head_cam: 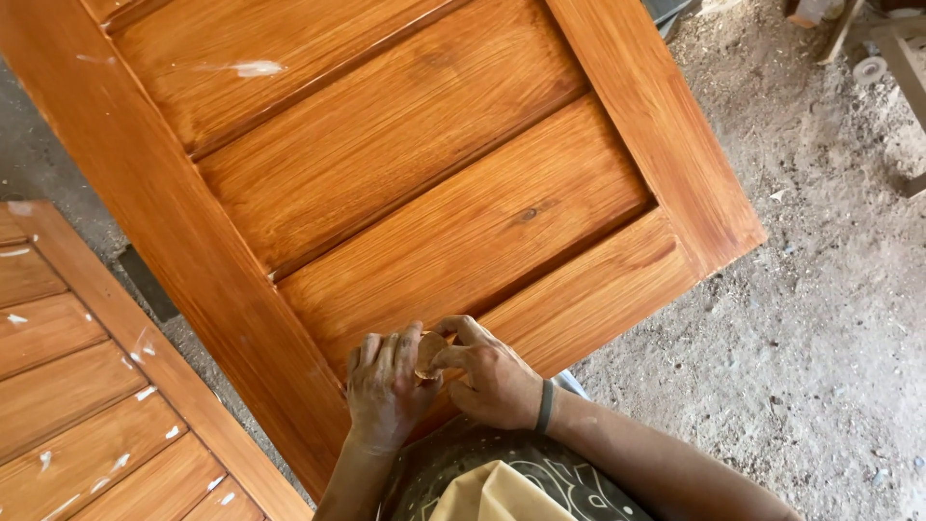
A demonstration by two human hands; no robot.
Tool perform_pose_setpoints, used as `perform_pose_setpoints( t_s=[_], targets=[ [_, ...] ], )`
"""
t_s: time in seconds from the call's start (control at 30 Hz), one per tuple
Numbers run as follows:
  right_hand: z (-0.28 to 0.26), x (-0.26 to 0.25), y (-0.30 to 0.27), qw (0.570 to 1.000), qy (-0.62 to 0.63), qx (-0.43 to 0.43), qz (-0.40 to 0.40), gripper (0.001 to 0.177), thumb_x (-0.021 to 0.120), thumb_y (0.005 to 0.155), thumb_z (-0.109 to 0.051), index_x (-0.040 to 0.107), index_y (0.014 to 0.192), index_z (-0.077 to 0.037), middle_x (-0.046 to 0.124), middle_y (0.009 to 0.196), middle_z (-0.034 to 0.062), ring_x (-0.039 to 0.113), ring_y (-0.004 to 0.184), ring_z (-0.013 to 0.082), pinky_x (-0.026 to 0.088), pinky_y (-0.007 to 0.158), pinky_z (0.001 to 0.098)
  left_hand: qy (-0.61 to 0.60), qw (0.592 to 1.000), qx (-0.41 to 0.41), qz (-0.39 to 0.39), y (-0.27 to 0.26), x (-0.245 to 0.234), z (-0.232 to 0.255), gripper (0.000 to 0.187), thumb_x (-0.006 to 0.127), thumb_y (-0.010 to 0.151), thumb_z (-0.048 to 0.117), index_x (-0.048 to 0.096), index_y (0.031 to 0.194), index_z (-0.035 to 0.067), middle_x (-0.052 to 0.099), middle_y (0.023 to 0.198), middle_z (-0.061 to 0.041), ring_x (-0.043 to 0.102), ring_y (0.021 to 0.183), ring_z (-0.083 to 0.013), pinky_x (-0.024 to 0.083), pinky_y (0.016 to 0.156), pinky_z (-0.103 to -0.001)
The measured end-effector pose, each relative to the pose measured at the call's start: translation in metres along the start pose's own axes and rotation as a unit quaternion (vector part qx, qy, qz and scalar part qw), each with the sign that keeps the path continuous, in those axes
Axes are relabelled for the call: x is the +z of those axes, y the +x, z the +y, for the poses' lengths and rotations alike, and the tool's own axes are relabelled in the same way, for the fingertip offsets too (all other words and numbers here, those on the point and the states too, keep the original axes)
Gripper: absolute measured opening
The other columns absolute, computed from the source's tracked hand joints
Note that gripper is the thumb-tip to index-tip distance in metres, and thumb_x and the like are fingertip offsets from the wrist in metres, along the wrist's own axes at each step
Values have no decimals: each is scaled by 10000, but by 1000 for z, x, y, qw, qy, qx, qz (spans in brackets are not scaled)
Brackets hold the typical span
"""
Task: Applying wood filler to cracks and imperfections on a wooden door panel using fingers
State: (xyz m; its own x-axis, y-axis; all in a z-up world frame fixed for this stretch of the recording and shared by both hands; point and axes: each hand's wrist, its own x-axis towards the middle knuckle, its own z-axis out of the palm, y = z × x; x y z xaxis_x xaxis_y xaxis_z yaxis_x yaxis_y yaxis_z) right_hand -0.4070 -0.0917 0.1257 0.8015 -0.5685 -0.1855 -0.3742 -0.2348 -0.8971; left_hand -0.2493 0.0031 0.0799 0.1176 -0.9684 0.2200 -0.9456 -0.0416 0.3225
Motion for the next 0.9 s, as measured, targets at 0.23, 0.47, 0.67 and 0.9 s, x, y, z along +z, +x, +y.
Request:
perform_pose_setpoints(
  t_s=[0.23, 0.47, 0.67, 0.9],
  targets=[
    [47, -17, -9, 969, 229, 89, -21, 333, 585, 828, -15, 688, 1138, -82, 502, 1372, 145, 572, 1137, 264, 554, 916, 368, -31, 995, -61, -75, -23, 32, -26, 625, 755, 833, 479, 659, 1257, 29, 746, 1033, -113, 632, 844, -214, 535, 777, -359],
    [122, -100, -56, 910, 209, 256, 250, 376, 515, 921, 40, 603, 1283, -18, 662, 1168, 166, 664, 1055, 250, 611, 911, 343, -110, 969, -216, -43, -54, 49, -61, 645, 816, 782, 444, 635, 1226, 14, 728, 1054, -127, 674, 893, -224, 586, 781, -359],
    [189, -153, -84, 884, -101, 297, 347, 414, 528, 884, 108, 608, 1282, 27, 529, 1276, 166, 657, 1025, 248, 614, 855, 318, -45, 994, -101, 13, -60, 56, -63, 616, 836, 781, 336, 601, 1235, -8, 741, 1056, -108, 643, 766, -234, 534, 829, -390],
    [184, -153, -70, 851, -245, 322, 336, 384, 506, 901, -4, 692, 1234, -43, 549, 1308, 169, 662, 813, 263, 611, 678, 344, -36, 993, -112, 8, -62, 59, -63, 609, 827, 788, 380, 635, 1213, -12, 731, 983, -113, 627, 789, -251, 541, 756, -377]
  ],
)
